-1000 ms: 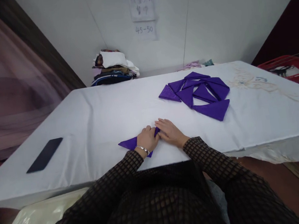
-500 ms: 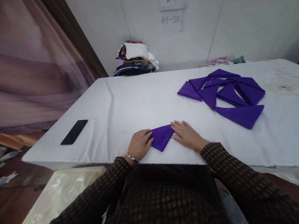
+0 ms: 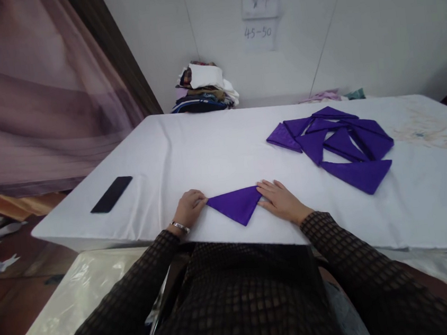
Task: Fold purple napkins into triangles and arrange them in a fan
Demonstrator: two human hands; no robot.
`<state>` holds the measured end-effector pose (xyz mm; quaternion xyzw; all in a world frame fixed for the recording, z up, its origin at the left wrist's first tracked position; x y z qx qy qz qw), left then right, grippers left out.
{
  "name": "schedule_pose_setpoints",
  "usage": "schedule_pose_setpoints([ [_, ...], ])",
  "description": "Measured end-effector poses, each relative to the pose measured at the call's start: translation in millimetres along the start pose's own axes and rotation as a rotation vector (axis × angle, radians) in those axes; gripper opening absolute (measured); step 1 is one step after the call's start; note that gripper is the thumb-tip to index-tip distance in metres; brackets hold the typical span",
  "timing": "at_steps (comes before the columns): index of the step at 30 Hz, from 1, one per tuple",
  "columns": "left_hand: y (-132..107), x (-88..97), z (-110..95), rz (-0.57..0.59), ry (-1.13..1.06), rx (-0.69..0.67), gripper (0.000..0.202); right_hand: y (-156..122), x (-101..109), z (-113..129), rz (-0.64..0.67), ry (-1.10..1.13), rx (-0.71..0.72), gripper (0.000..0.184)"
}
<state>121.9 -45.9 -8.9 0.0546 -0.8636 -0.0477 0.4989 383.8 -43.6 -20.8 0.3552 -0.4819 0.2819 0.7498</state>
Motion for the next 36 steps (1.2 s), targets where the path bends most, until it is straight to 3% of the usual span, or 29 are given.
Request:
schedule_pose_setpoints([
  [9, 3.1, -3.6, 2.4, 0.0, 0.074, 0.006, 0.02, 3.1, 3.1, 0.5, 0.001, 0.025, -0.011, 0.045],
  [13, 0.9, 1.9, -5.6, -0.079, 0.134, -0.026, 0.02, 5.5, 3.4, 1.8, 0.02, 0.022, -0.027, 0.046],
  [15, -6.2, 1.6, -21.9, -0.109, 0.136, -0.125, 0.027, 7.0, 4.5, 2.6, 0.022, 0.019, -0.034, 0.046],
  [19, -33.0, -25.9, -65.1, 0.067, 0.163, -0.474, 0.049, 9.2, 7.1, 2.5, 0.012, 0.003, -0.05, 0.046],
  [23, -40.7, -48.6, -75.0, 0.158, 0.253, -0.632, 0.056, 9.5, 8.5, 0.5, -0.007, -0.03, -0.081, 0.045],
  [27, -15.5, -50.4, -56.7, 0.104, 0.316, -0.632, 0.044, 9.5, 7.7, 2.3, -0.024, -0.076, -0.127, 0.044],
  [31, 15.4, -39.6, -33.7, 0.051, 0.317, -0.529, 0.047, 8.8, 6.3, 9.5, -0.048, -0.119, -0.171, 0.044],
  [36, 20.4, -35.3, -48.9, 0.035, 0.201, -0.461, 0.043, 9.1, 4.0, 14.6, -0.053, -0.115, -0.185, 0.045],
])
Point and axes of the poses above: each hand's wrist, its own y-axis towards the middle knuckle, its own x-axis out of the back of the hand, z = x × y, the point moved 9 cm from there along y, towards the middle knuckle, and after that the axes turned 11 degrees about x, right-handed, at the moved point
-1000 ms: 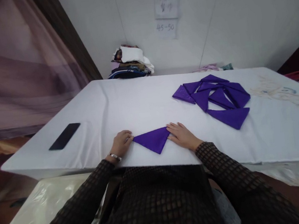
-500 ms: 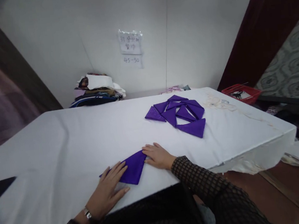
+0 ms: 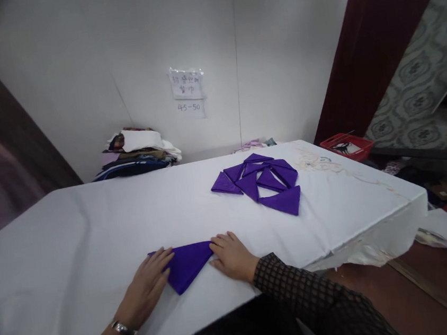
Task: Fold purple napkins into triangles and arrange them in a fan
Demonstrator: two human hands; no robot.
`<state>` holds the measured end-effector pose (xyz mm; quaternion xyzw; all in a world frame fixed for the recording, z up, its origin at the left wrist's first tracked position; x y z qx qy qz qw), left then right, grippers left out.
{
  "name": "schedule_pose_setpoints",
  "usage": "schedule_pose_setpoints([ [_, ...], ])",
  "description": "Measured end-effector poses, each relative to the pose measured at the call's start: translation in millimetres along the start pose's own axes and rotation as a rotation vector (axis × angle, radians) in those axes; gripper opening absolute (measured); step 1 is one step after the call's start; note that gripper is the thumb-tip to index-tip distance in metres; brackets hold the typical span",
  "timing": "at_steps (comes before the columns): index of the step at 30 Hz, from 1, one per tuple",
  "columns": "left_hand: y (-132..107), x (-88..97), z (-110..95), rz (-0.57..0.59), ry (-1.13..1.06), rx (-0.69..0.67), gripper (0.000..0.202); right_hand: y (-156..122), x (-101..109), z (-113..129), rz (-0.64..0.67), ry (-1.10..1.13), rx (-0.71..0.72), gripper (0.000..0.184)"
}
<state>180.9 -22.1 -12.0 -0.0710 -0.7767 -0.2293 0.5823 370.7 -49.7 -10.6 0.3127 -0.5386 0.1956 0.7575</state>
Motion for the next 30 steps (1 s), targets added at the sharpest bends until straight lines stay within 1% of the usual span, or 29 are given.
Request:
schedule_pose_setpoints([
  [2, 2.3, -7.7, -9.3, 0.024, 0.029, 0.035, 0.047, -0.1, 0.5, -1.4, 0.002, 0.011, -0.007, 0.045],
  [4, 2.8, -19.5, -13.8, 0.056, 0.076, 0.054, 0.056, -1.0, 1.5, -3.7, 0.005, 0.028, -0.011, 0.045],
  [7, 1.0, -34.7, -11.3, 0.072, 0.117, 0.045, 0.061, -3.4, 2.2, -7.6, 0.021, 0.055, -0.015, 0.044],
  [9, -0.3, -39.6, -6.5, 0.063, 0.122, 0.042, 0.06, -5.0, 2.0, -10.4, 0.032, 0.066, -0.026, 0.045],
  [13, -1.2, -40.4, -3.8, 0.07, 0.105, 0.045, 0.06, -7.2, 0.7, -13.6, 0.056, 0.082, -0.048, 0.048],
  [18, -0.5, -35.9, -10.1, 0.111, 0.089, 0.079, 0.06, -13.2, 1.4, -21.2, 0.111, 0.068, -0.087, 0.055],
  [20, -0.5, -34.9, -12.3, 0.112, 0.084, 0.083, 0.06, -13.7, 5.8, -24.9, 0.129, 0.039, -0.109, 0.057],
  [22, -0.7, -34.9, -13.3, 0.099, 0.076, 0.079, 0.06, -9.1, 14.6, -24.3, 0.112, 0.0, -0.129, 0.058],
  [24, -1.0, -36.1, -13.1, 0.079, 0.072, 0.069, 0.059, 3.2, 23.6, -12.9, 0.067, -0.026, -0.108, 0.062],
  [26, -1.6, -37.1, -12.5, 0.053, 0.071, 0.056, 0.057, 22.4, 25.6, 11.3, 0.036, -0.005, -0.02, 0.065],
  [28, -2.9, -37.7, -13.1, 0.042, 0.071, 0.036, 0.056, 43.7, 17.7, 40.2, 0.04, 0.064, 0.085, 0.069],
  [30, -4.8, -38.3, -15.6, 0.061, 0.07, 0.015, 0.058, 61.8, 2.4, 63.3, 0.078, 0.147, 0.155, 0.072],
])
Point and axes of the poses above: each hand's wrist, its own y-axis towards the middle knuckle, its own x-axis out of the back of the hand, z = x × y, the point moved 9 cm from there along y, towards the middle knuckle, and after that the axes turned 11 degrees about x, right-handed, at the moved point
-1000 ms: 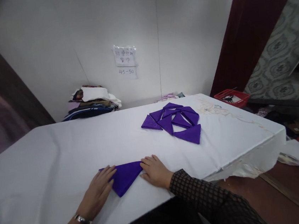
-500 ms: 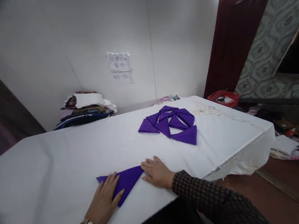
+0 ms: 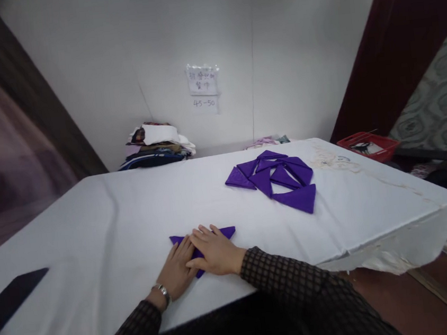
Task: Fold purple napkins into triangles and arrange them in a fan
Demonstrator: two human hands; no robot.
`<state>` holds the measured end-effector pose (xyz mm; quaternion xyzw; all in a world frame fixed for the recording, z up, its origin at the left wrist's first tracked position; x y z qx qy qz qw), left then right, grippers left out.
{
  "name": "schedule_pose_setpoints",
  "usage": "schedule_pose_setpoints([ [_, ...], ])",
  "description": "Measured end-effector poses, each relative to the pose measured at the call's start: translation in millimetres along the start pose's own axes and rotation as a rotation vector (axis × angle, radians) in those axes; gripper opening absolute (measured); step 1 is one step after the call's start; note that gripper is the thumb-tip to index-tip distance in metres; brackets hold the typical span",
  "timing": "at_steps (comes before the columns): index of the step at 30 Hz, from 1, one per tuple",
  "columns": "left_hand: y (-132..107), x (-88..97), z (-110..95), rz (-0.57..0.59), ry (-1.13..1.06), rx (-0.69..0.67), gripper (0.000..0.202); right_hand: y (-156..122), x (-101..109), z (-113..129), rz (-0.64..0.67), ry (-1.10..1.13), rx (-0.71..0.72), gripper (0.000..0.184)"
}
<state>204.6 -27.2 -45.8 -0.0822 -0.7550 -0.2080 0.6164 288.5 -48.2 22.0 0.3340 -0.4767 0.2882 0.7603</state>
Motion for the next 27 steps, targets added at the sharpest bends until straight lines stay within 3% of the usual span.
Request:
schedule_pose_setpoints([
  [3, -2.4, 0.4, -4.5, 0.076, -0.003, 0.009, 0.062, 16.2, -26.1, 4.7, 0.064, 0.09, 0.003, 0.076],
  [6, -2.4, 6.2, -8.2, 0.118, -0.024, 0.06, 0.063, 8.1, -38.6, -10.4, 0.092, 0.101, -0.034, 0.078],
  [13, -2.5, 16.3, -14.5, 0.13, -0.092, 0.123, 0.06, -49.4, -26.0, -55.2, 0.12, -0.052, -0.143, 0.07],
  [20, 0.5, 20.5, -13.3, 0.173, -0.173, 0.147, 0.056, -64.0, -21.1, -60.5, 0.119, -0.126, -0.108, 0.064],
  [23, 8.4, 27.0, -3.3, 0.149, -0.218, 0.152, 0.041, -64.0, -22.2, -60.4, 0.107, -0.144, -0.092, 0.063],
  [27, 20.1, 37.0, 32.9, 0.058, -0.265, 0.271, 0.033, -64.9, -21.9, -59.7, 0.086, -0.158, -0.066, 0.063],
])
Point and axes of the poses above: each hand's wrist, its own y-axis towards the middle knuckle, its own x-axis out of the back of the hand, z = x × y, the point moved 9 cm from there along y, towards the middle knuckle, and after that the axes turned 11 degrees about x, right-handed, at the moved point
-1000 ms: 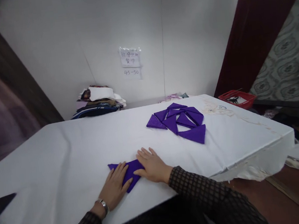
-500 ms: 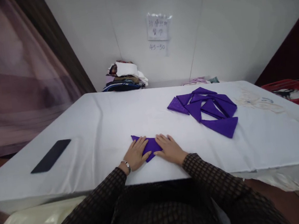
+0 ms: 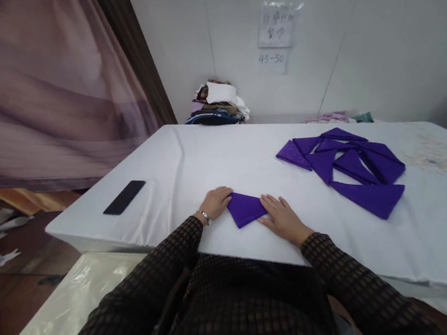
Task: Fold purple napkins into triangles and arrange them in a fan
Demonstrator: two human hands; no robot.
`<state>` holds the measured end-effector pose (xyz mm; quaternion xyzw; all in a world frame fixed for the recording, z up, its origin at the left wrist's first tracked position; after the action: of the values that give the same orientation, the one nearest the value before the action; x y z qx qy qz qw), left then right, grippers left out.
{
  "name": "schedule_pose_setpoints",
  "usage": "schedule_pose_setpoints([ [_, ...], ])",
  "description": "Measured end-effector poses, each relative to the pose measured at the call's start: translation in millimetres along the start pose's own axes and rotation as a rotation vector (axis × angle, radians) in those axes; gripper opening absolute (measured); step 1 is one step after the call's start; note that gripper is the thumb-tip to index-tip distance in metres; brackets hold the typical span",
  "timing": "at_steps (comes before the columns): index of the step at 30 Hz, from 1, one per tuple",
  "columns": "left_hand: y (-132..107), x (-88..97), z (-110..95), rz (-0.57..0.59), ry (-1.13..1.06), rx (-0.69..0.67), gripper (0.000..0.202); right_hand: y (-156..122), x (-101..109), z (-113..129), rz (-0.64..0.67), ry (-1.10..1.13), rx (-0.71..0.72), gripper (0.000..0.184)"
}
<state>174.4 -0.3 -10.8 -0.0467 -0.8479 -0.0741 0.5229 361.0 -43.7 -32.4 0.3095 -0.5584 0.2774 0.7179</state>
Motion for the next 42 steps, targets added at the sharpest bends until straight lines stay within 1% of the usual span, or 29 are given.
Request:
schedule_pose_setpoints([
  [3, 11.0, 8.1, 22.1, -0.04, -0.034, 0.078, 0.033, 1.6, 1.4, -7.2, 0.014, -0.023, 0.032, 0.063],
  [6, 16.3, 8.9, 33.3, -0.064, -0.061, 0.123, 0.031, 7.3, 6.3, -26.8, 0.041, -0.078, 0.07, 0.063],
  [10, 17.6, 5.0, 33.5, -0.094, -0.097, 0.149, 0.023, 15.5, 13.4, -58.1, 0.076, -0.132, 0.088, 0.062],
  [13, 16.8, 3.9, 30.6, -0.105, -0.111, 0.15, 0.018, 17.0, 11.9, -70.0, 0.096, -0.097, 0.077, 0.059],
  [18, 17.0, 5.5, 31.6, -0.122, -0.145, 0.13, 0.012, 13.2, 5.1, -74.6, 0.074, 0.007, 0.068, 0.055],
  [21, 18.5, 2.6, 36.6, -0.102, -0.167, 0.121, 0.009, 12.2, 3.5, -76.4, 0.063, 0.035, 0.078, 0.055],
  [26, 17.0, -4.6, 38.6, 0.004, -0.17, 0.094, 0.009, 12.0, 4.5, -77.8, 0.064, 0.055, 0.075, 0.06],
  [34, 8.0, -6.1, 31.9, 0.185, -0.151, 0.052, 0.009, 11.2, 2.9, -80.2, 0.06, 0.062, 0.073, 0.064],
  [36, 6.9, -5.7, 31.4, 0.198, -0.149, 0.042, 0.011, 11.3, 2.4, -81.3, 0.055, 0.06, 0.067, 0.064],
  [42, 6.9, -6.9, 28.3, 0.179, -0.12, 0.026, 0.022, 11.9, 5.4, -80.3, 0.04, 0.05, 0.053, 0.059],
])
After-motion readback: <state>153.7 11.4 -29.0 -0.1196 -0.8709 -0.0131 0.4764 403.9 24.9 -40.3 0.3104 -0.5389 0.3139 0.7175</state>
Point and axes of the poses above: each hand's wrist, its own y-axis towards the middle knuckle, its own x-axis out of the back of the hand, z = x × y, the point moved 9 cm from there along y, towards the middle knuckle, and after that the axes turned 11 degrees about x, right-handed, at the moved point
